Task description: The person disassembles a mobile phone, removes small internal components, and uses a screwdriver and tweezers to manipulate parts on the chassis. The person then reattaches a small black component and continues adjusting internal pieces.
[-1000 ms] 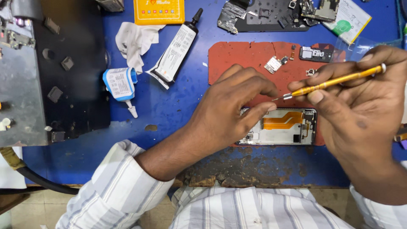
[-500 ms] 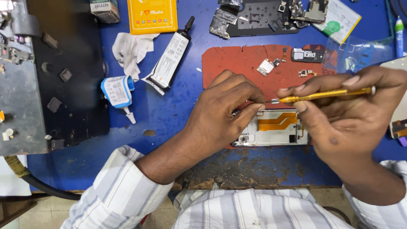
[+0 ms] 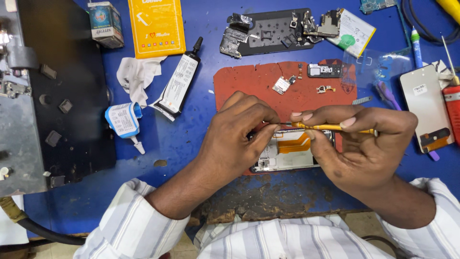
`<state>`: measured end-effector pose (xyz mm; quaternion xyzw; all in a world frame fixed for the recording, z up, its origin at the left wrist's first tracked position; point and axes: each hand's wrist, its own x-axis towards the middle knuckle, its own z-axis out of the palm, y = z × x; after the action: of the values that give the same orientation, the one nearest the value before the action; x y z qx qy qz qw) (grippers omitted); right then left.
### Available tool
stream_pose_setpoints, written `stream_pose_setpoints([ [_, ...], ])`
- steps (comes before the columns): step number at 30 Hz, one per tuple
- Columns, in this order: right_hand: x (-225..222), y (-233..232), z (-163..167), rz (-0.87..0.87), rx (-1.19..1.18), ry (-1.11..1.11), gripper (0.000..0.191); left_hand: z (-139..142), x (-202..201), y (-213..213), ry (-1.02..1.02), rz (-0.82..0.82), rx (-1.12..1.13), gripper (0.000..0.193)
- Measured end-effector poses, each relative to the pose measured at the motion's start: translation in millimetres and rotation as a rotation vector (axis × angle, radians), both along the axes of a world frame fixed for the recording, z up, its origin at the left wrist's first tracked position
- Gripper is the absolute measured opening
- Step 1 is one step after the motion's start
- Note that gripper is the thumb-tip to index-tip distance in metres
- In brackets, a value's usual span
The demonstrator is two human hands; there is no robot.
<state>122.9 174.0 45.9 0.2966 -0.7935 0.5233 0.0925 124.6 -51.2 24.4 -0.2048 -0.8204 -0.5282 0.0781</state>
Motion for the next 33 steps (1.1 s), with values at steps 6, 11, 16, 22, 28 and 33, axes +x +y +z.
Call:
stream_pose_setpoints([
  [6, -3, 2, 3, 0.009, 0.080, -0.037, 0.049, 1, 0, 1, 0.020, -0.007, -0.013, 0.016],
  [11, -1, 4, 0, 0.004, -0.042, -0.048, 0.051, 0, 0, 0, 0.003, -0.011, -0.015, 0.017],
  [16, 3, 7, 7, -0.078, 0.083, -0.025, 0.051, -1, 1, -3, 0.018, 0.006, 0.012, 0.018],
  [22, -2, 7, 6, -0.032, 0.127, 0.066, 0.052, -3, -1, -5, 0.022, -0.011, 0.012, 0.019],
  [28, -7, 8, 5, 0.007, 0.058, 0.051, 0.051, -2, -2, -4, 0.014, -0.015, 0.020, 0.018],
  [33, -7, 11, -1, 0.037, -0.032, -0.011, 0.052, -3, -2, -2, 0.025, -0.016, 0.023, 0.018],
])
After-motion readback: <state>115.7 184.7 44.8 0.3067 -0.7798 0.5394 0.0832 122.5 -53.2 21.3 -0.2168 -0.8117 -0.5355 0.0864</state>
